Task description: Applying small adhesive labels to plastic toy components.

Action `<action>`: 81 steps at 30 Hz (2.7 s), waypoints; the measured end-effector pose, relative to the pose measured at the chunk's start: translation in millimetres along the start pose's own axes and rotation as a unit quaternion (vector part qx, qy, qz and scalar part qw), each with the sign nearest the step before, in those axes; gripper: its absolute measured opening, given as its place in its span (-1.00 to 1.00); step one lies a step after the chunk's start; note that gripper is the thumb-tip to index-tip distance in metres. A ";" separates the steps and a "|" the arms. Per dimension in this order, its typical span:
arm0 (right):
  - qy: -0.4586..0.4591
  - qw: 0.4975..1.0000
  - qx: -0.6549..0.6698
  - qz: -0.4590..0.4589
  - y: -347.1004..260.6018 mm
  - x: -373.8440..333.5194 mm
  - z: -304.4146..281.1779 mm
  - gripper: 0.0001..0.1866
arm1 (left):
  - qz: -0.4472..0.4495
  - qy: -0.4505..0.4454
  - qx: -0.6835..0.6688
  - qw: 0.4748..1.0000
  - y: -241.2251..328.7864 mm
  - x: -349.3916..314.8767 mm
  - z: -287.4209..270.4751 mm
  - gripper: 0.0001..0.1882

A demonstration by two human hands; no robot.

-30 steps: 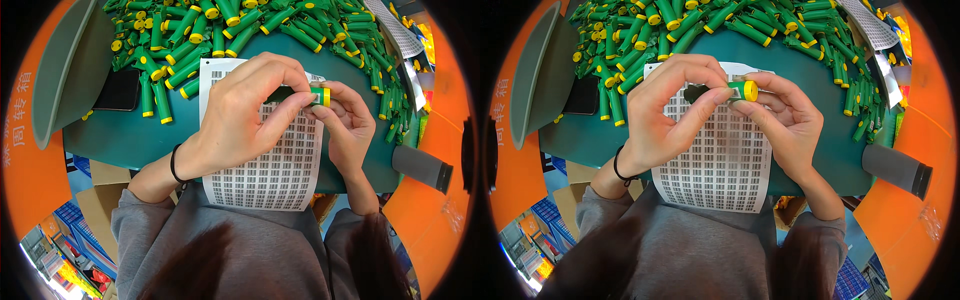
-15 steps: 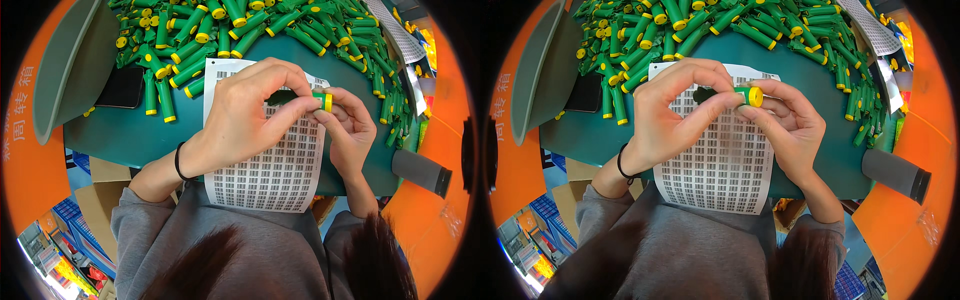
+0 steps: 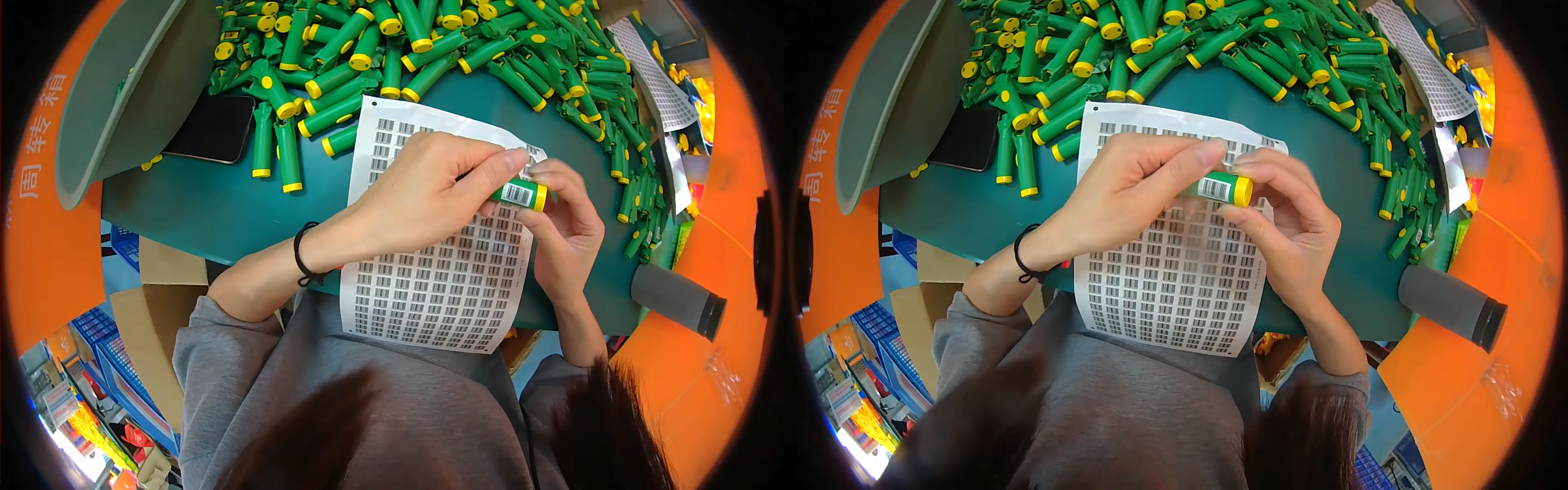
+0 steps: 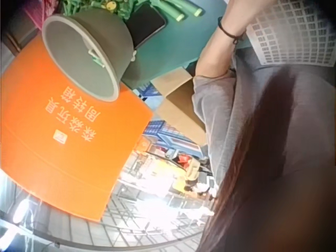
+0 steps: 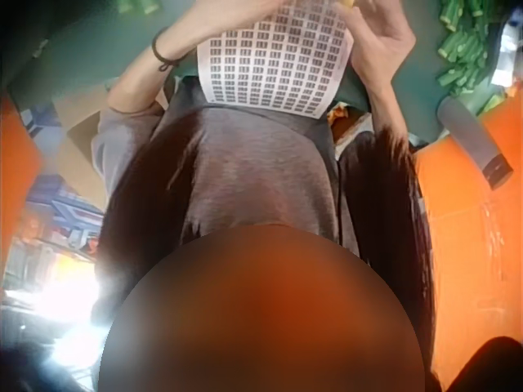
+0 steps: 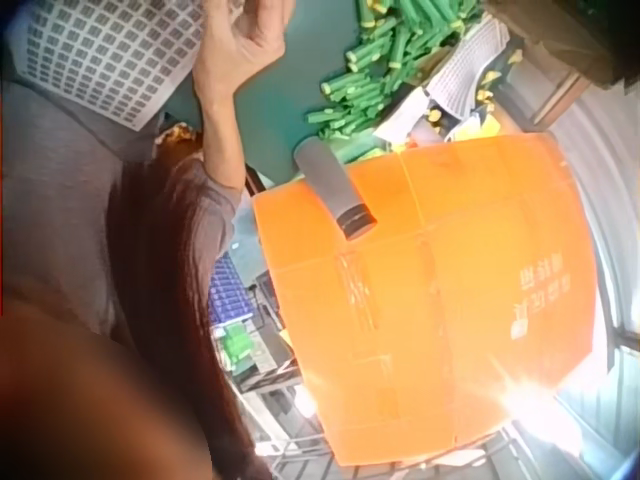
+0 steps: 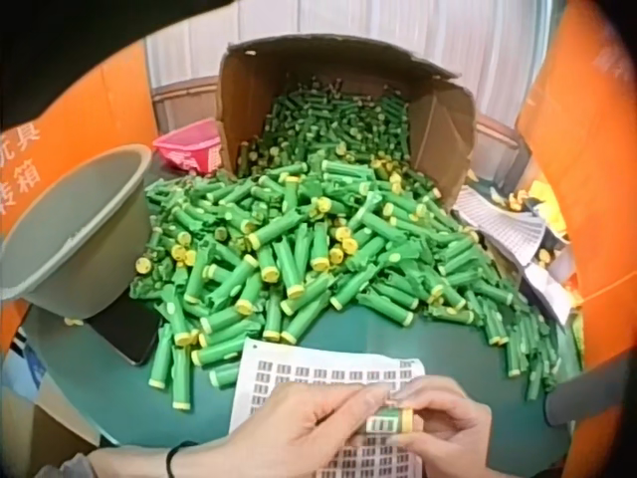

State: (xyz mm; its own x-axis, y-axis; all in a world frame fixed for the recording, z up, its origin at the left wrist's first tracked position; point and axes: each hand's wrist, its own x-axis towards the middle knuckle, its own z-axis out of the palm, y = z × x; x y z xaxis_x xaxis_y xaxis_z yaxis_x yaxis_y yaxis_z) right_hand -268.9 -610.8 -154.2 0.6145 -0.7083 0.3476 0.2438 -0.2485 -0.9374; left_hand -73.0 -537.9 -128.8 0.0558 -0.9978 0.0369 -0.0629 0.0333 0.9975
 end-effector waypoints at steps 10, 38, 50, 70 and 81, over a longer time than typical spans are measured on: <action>0.034 0.995 0.076 0.050 3.5 -2.3 -0.7 -0.58 | -0.026 -0.017 -0.063 0.998 -5.1 2.9 -4.0 -0.67; 0.030 0.998 0.031 0.046 -2.9 3.6 -4.1 -0.54 | 0.224 0.048 0.220 0.948 -0.2 -0.7 -24.6 -0.75; -0.060 0.913 -0.371 0.158 7.6 27.1 -50.3 -0.53 | 0.257 0.458 0.506 0.684 69.6 -31.7 -131.2 -0.73; 0.071 0.985 -0.081 0.134 -11.5 1.2 -5.5 -0.64 | 0.400 0.138 0.297 0.856 -19.3 30.1 15.4 -0.76; 0.088 0.793 -0.602 -0.036 21.0 54.9 -107.7 -0.70 | 0.254 0.116 0.175 0.944 -10.6 20.0 -0.4 -0.88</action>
State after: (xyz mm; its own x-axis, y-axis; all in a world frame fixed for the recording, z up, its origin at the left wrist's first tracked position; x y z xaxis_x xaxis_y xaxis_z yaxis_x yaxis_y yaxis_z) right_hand -310.9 -726.1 -157.0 0.4918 -0.7185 0.4918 -0.6839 -0.6684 -0.2926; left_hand -70.9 -558.1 -138.6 0.1442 -0.8175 0.5576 -0.4641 0.4418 0.7678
